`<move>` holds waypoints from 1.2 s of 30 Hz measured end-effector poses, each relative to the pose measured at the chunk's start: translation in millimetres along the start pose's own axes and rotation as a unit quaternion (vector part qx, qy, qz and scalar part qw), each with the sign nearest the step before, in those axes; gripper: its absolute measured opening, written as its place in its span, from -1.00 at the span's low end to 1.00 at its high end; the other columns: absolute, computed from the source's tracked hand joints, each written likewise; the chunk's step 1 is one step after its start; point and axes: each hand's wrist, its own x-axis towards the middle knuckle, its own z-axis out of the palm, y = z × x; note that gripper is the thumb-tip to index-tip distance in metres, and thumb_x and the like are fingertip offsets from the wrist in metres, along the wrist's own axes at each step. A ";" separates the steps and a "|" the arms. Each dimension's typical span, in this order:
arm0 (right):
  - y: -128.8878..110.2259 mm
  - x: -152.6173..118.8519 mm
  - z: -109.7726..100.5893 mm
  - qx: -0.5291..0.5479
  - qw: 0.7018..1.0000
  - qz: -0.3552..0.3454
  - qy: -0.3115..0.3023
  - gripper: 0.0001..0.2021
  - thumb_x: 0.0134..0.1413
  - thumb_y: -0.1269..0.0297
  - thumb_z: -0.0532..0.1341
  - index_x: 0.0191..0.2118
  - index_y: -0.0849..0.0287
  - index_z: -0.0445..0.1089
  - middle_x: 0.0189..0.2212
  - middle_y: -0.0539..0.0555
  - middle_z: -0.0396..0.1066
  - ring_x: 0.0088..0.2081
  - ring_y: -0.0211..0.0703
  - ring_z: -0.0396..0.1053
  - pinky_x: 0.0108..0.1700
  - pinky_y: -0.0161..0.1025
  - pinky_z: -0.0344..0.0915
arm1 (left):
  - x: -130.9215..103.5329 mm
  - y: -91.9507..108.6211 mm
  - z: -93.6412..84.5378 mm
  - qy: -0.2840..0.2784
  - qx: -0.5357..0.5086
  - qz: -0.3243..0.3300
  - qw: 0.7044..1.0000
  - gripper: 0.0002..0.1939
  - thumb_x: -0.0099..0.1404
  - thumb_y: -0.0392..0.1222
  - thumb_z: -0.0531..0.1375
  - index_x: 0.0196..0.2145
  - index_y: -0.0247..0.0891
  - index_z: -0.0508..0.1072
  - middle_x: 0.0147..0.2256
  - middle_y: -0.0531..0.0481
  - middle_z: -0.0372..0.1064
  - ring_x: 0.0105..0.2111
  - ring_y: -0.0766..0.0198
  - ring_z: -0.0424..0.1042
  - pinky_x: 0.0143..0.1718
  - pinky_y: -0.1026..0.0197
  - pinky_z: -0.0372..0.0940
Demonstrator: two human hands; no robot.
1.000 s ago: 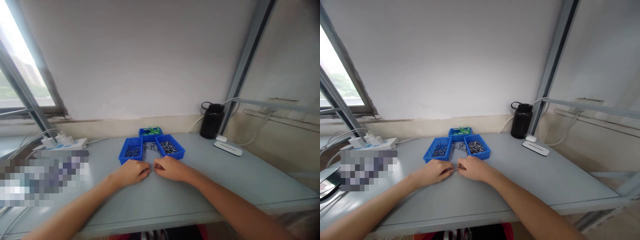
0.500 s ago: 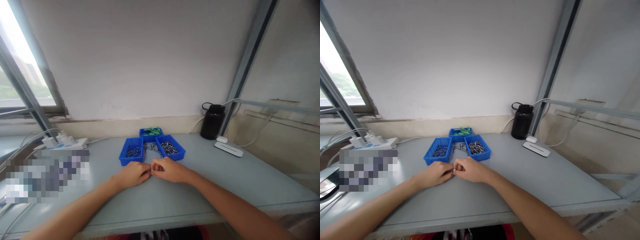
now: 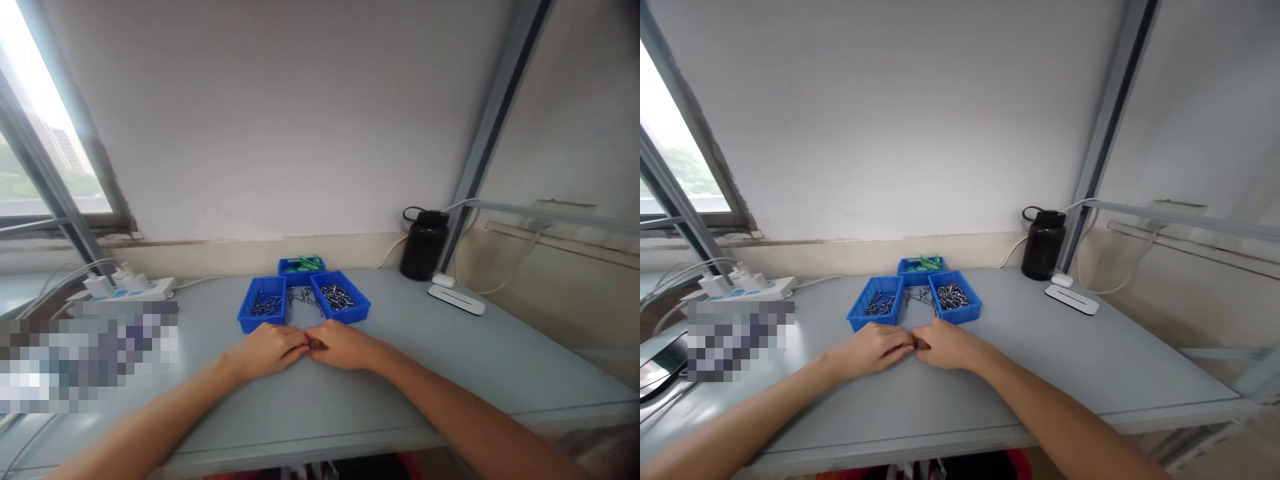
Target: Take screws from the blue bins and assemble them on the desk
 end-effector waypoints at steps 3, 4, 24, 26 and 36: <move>0.6 -0.2 0.4 -0.003 1.000 -0.012 -0.002 -0.91 0.06 0.33 0.14 -0.40 0.17 0.36 -0.49 0.01 0.40 -0.45 -0.24 0.30 -0.48 -0.35 0.02 | -0.1 1.5 0.9 -0.003 -0.011 0.021 1.000 -0.69 0.44 -0.14 -0.08 -0.21 -0.24 0.43 -0.30 -0.02 0.44 -0.31 0.31 0.43 -0.27 0.30 0.25; 1.4 -0.2 0.4 -0.006 1.000 -0.011 -0.001 -0.91 0.06 0.33 0.14 -0.40 0.17 0.37 -0.49 0.01 0.41 -0.45 -0.24 0.30 -0.48 -0.34 0.02 | -0.2 1.4 0.4 -0.001 -0.010 0.021 1.000 -0.70 0.43 -0.14 -0.08 -0.21 -0.24 0.43 -0.31 -0.02 0.44 -0.32 0.31 0.43 -0.28 0.30 0.25; -4.3 -2.4 -4.2 0.035 0.991 -0.027 0.129 -0.73 0.25 0.18 0.06 -0.02 0.13 0.33 -0.06 0.14 0.34 0.01 -0.10 0.28 0.08 -0.13 0.18 | -3.5 -15.6 -25.5 0.085 -0.015 -0.158 0.984 -0.74 0.37 -0.09 -0.01 -0.30 -0.22 0.41 -0.45 0.05 0.41 -0.47 0.34 0.36 -0.41 0.32 0.15; -2.1 -0.5 3.0 0.014 0.994 -0.033 0.103 -0.70 0.25 0.19 0.06 0.02 0.16 0.34 -0.04 0.16 0.34 0.05 -0.09 0.26 0.13 -0.13 0.14 | -5.7 -25.3 -33.6 0.106 0.069 -0.250 0.960 -0.71 0.37 -0.04 -0.03 -0.28 -0.20 0.42 -0.44 0.02 0.43 -0.46 0.28 0.39 -0.44 0.29 0.14; -0.7 21.3 34.3 -0.046 0.993 0.075 0.075 -0.34 0.20 -0.04 0.03 0.25 0.37 0.12 0.33 0.38 -0.21 0.34 0.24 -0.38 0.29 0.09 -0.21 | -11.6 -47.9 -39.2 0.023 0.184 -0.360 0.914 -0.66 0.39 -0.03 -0.08 -0.29 -0.25 0.40 -0.35 -0.13 0.46 -0.36 0.14 0.45 -0.41 0.24 0.20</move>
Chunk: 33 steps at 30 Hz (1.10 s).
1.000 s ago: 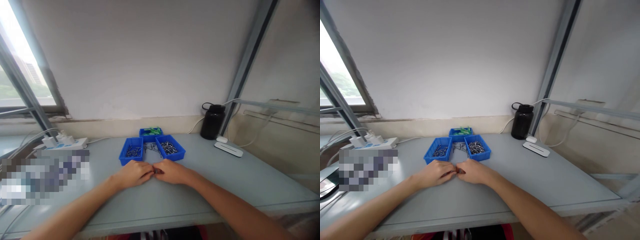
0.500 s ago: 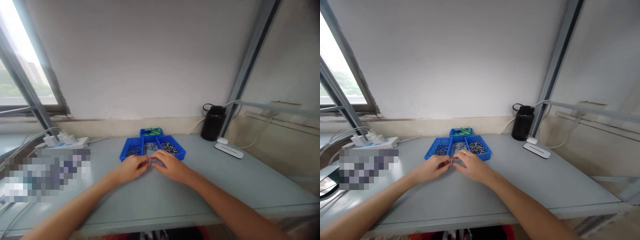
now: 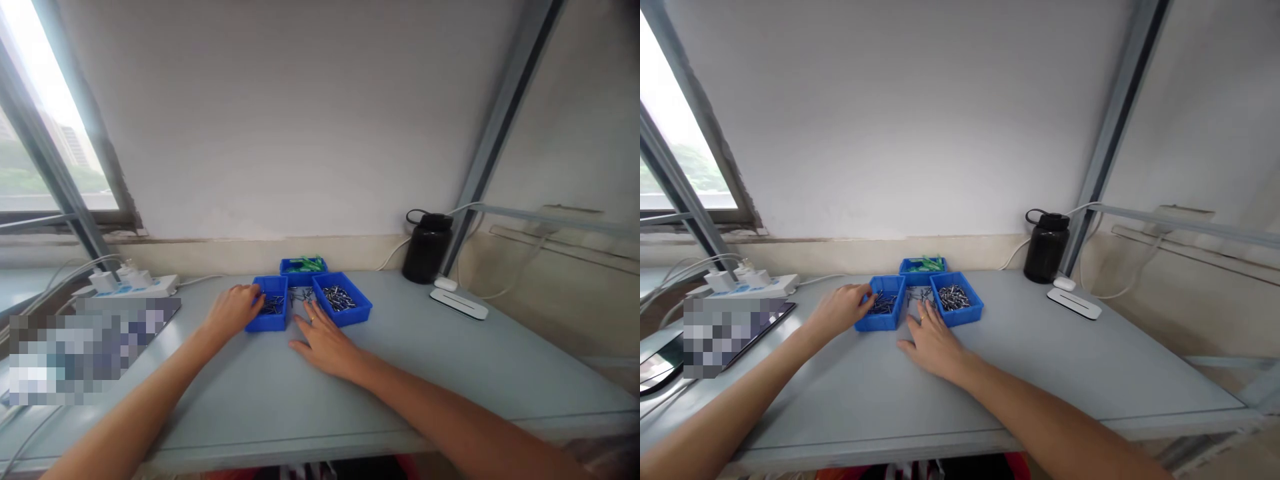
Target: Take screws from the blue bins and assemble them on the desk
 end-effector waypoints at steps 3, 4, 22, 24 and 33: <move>0.0 3.5 2.7 0.009 0.999 0.026 -0.028 -0.29 0.21 -0.09 -0.03 0.28 0.39 0.06 0.32 0.42 -0.16 0.33 0.27 -0.32 0.28 0.12 -0.20 | -3.6 7.1 -1.0 0.042 -0.034 0.120 0.991 -0.66 0.40 -0.07 -0.08 -0.31 -0.25 0.40 -0.36 -0.08 0.44 -0.34 0.21 0.43 -0.38 0.27 0.20; 0.2 4.0 3.1 0.010 0.999 0.026 -0.033 -0.29 0.22 -0.10 -0.04 0.28 0.40 0.06 0.31 0.43 -0.13 0.33 0.26 -0.28 0.27 0.12 -0.19 | -5.5 10.3 -0.9 0.040 -0.047 0.182 0.981 -0.67 0.41 -0.08 -0.08 -0.33 -0.24 0.40 -0.36 -0.05 0.44 -0.34 0.23 0.42 -0.37 0.28 0.20; 6.0 -3.1 -4.0 -0.040 0.993 -0.108 0.037 -0.75 0.20 0.42 0.05 -0.09 0.26 0.41 0.04 0.25 0.33 0.06 -0.03 0.30 0.09 -0.13 0.21 | -23.6 38.2 19.2 -0.101 -0.103 0.285 0.948 -0.73 0.37 -0.16 -0.03 -0.33 -0.26 0.42 -0.49 -0.02 0.44 -0.47 0.25 0.45 -0.45 0.28 0.19; 9.3 -0.9 -1.1 -0.046 0.993 -0.102 0.025 -0.75 0.21 0.46 0.02 -0.12 0.26 0.41 -0.06 0.22 0.39 -0.03 -0.08 0.35 0.03 -0.17 0.24 | -24.6 39.4 18.8 -0.106 -0.101 0.280 0.949 -0.72 0.37 -0.14 -0.04 -0.34 -0.26 0.41 -0.50 -0.01 0.43 -0.47 0.23 0.45 -0.46 0.27 0.19; 8.2 0.0 0.5 -0.064 0.992 -0.099 0.035 -0.78 0.16 0.56 0.01 -0.23 0.23 0.36 -0.27 0.14 0.43 -0.18 -0.11 0.36 -0.17 -0.23 0.26 | -25.6 44.3 25.9 -0.097 -0.124 0.240 0.958 -0.74 0.36 -0.08 0.00 -0.19 -0.24 0.40 -0.38 -0.05 0.47 -0.36 0.14 0.49 -0.39 0.23 0.26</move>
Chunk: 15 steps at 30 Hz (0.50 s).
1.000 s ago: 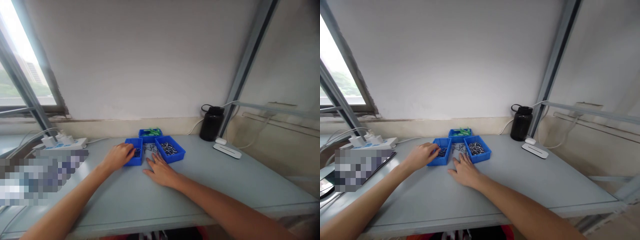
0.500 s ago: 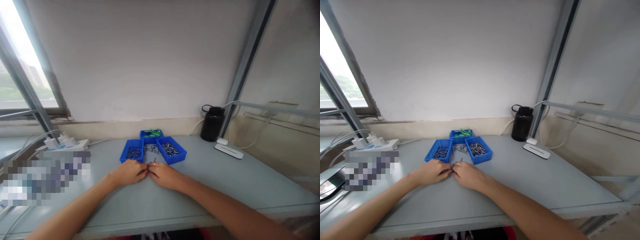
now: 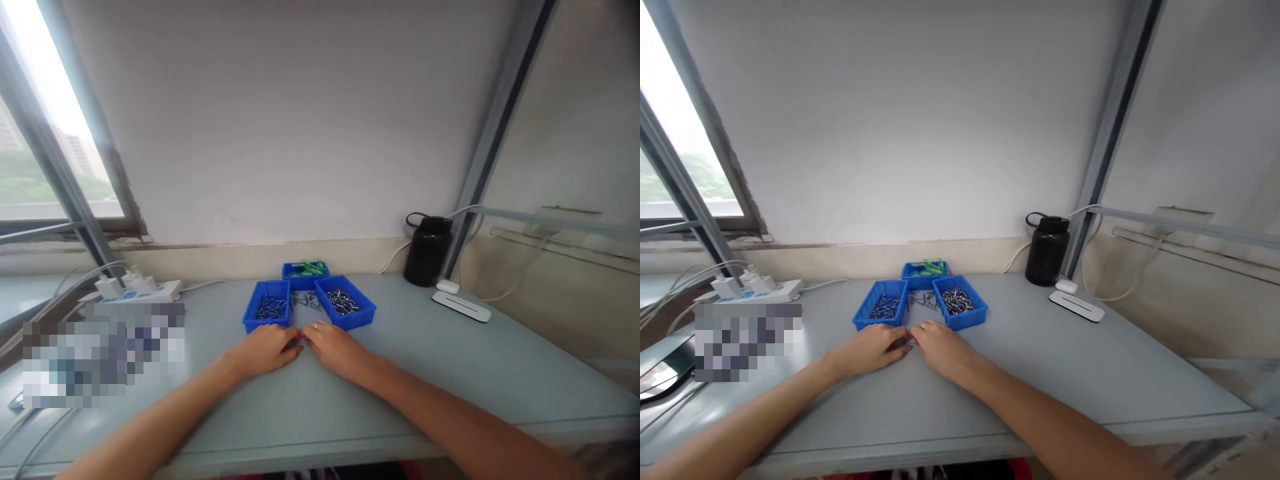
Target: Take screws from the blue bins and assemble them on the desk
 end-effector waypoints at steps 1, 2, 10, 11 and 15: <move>-0.9 -0.1 -2.0 0.014 1.000 0.010 0.001 -0.80 0.17 0.54 0.02 -0.23 0.23 0.35 -0.27 0.14 0.43 -0.18 -0.11 0.37 -0.16 -0.22 0.26 | 0.3 0.3 0.3 0.002 -0.008 0.002 1.000 -0.74 0.36 -0.08 0.00 -0.17 -0.24 0.40 -0.36 -0.05 0.48 -0.34 0.14 0.49 -0.37 0.23 0.27; -1.4 -0.3 -4.0 0.031 0.999 0.017 0.002 -0.82 0.17 0.53 0.03 -0.23 0.23 0.35 -0.26 0.14 0.44 -0.17 -0.11 0.37 -0.15 -0.22 0.26 | 0.5 0.7 0.4 0.003 -0.014 0.003 1.000 -0.74 0.36 -0.09 0.01 -0.16 -0.23 0.41 -0.34 -0.06 0.49 -0.33 0.14 0.49 -0.35 0.22 0.28; -0.2 -5.1 -13.7 0.144 0.990 0.007 0.007 -0.86 0.13 0.50 0.09 -0.24 0.17 0.34 -0.30 0.05 0.46 -0.24 -0.17 0.40 -0.21 -0.28 0.27 | 0.5 4.8 -1.2 0.004 -0.022 -0.012 1.000 -0.77 0.37 -0.11 0.01 -0.20 -0.23 0.41 -0.30 -0.05 0.49 -0.29 0.12 0.49 -0.31 0.21 0.30; -0.8 -5.9 -13.8 0.148 0.989 0.000 0.009 -0.86 0.13 0.50 0.10 -0.24 0.16 0.34 -0.30 0.04 0.46 -0.25 -0.18 0.40 -0.21 -0.29 0.27 | 0.5 4.3 -0.4 0.011 -0.017 -0.020 1.000 -0.76 0.37 -0.09 0.01 -0.21 -0.24 0.41 -0.32 -0.05 0.49 -0.31 0.12 0.49 -0.33 0.21 0.29; -2.0 -8.0 -10.5 0.139 0.990 -0.008 0.005 -0.88 0.15 0.48 0.10 -0.26 0.16 0.36 -0.30 0.04 0.45 -0.23 -0.17 0.40 -0.17 -0.27 0.28 | 1.2 -1.0 5.3 0.022 -0.024 0.043 0.999 -0.77 0.39 -0.12 -0.01 -0.21 -0.20 0.41 -0.31 -0.02 0.49 -0.29 0.17 0.49 -0.32 0.26 0.27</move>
